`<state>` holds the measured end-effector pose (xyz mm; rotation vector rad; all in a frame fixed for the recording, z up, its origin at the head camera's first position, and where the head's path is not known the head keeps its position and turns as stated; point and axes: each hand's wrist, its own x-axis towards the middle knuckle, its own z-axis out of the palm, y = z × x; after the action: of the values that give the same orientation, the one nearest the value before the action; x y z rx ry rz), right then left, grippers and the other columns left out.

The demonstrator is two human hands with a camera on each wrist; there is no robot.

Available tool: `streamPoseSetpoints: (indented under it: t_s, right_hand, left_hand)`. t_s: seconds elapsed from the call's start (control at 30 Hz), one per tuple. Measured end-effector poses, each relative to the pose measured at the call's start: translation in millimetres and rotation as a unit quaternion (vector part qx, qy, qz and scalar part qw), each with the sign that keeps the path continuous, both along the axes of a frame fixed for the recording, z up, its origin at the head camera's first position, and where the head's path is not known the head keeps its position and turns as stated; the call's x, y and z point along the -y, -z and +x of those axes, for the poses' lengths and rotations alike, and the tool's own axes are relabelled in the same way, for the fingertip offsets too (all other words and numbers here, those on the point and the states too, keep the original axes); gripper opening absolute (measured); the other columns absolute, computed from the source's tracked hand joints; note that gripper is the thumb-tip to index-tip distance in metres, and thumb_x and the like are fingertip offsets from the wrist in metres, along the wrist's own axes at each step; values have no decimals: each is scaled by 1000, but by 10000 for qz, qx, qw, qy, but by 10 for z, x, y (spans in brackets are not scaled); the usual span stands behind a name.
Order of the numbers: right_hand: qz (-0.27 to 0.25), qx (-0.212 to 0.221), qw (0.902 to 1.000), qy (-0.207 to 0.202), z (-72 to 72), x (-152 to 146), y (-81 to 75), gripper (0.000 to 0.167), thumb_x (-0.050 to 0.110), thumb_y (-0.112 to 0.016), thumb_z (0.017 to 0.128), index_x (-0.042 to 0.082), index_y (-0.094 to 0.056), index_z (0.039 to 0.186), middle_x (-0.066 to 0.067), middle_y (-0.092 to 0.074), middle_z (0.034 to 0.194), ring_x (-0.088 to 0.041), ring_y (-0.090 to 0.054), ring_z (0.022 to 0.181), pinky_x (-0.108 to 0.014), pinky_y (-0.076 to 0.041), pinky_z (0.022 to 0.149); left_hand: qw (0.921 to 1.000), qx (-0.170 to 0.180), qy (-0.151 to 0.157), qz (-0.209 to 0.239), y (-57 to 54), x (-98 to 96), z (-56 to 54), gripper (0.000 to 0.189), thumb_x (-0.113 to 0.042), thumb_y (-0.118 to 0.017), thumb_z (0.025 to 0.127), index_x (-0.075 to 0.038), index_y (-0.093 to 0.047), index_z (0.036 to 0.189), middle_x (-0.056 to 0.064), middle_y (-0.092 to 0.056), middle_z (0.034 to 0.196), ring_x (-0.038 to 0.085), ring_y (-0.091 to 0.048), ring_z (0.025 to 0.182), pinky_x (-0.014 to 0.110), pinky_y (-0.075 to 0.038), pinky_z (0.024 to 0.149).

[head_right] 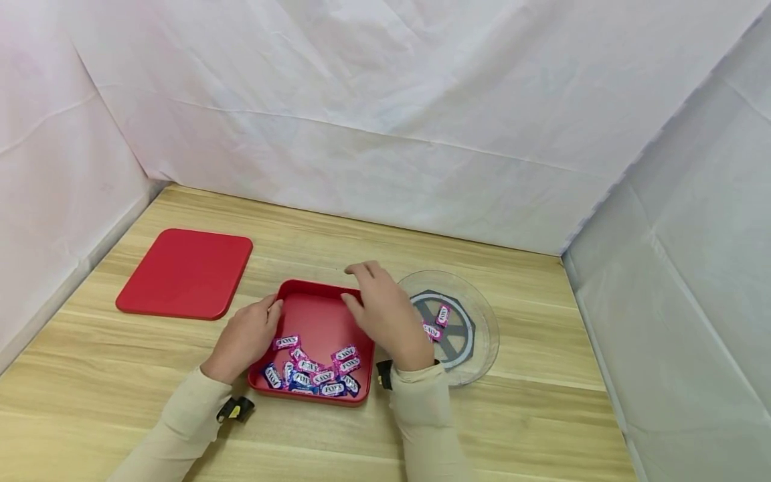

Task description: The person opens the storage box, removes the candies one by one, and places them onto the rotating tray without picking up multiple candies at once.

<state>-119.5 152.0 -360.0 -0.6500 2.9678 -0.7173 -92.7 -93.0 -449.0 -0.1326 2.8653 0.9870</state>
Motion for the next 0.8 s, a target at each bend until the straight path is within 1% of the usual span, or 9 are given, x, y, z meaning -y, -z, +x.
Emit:
streamPoseSetpoints:
  t_s: [0.13, 0.27, 0.37, 0.53, 0.67, 0.8]
  right_hand:
    - [4, -361, 9987, -348, 16, 210, 56, 43, 26, -75, 104, 13, -64, 143, -8, -65, 141, -24, -69, 122, -42, -63, 102]
    - [27, -536, 9964, -656, 10, 387, 119, 41, 27, -76, 103, 13, -66, 141, -8, -67, 137, -23, -70, 120, -39, -64, 101]
    - [128, -480, 9950, -861, 6, 493, 172, 41, 27, -76, 103, 12, -66, 140, -8, -67, 136, -23, -70, 122, -39, -62, 104]
    - [539, -271, 9920, -1108, 8, 632, 302, 42, 29, -76, 103, 14, -67, 141, -8, -68, 140, -22, -68, 128, -37, -58, 110]
    - [843, -195, 9869, -1364, 10, 727, 420, 37, 30, -76, 103, 15, -71, 136, -6, -70, 138, -20, -69, 126, -33, -57, 111]
    - [1204, -187, 9779, -1700, 10, 811, 484, 31, 30, -75, 103, 14, -74, 130, -5, -73, 131, -19, -70, 120, -30, -58, 109]
  left_hand:
    - [10000, -60, 9, -35, 0, 11, -3, 47, -28, -45, 115, 3, -60, 147, 26, -72, 133, 46, -71, 122, 64, -59, 101]
    - [9999, -109, 53, -53, 3, 26, -8, 46, -28, -45, 116, 3, -61, 146, 26, -72, 132, 47, -71, 121, 65, -59, 100]
    - [9998, -131, 108, -50, 10, 35, -12, 47, -28, -45, 116, 3, -60, 148, 26, -72, 132, 46, -72, 119, 64, -60, 98]
    - [9997, -166, 151, -65, 19, 46, -17, 47, -28, -44, 116, 3, -60, 148, 26, -73, 130, 45, -73, 116, 64, -61, 97]
    - [9997, -170, 154, -72, 19, 49, -17, 45, -30, -42, 117, 1, -64, 140, 24, -74, 125, 45, -73, 113, 64, -61, 95]
    - [9997, -187, 129, -39, 14, 53, -13, 44, -32, -40, 117, 0, -67, 131, 23, -75, 119, 46, -73, 111, 66, -61, 92]
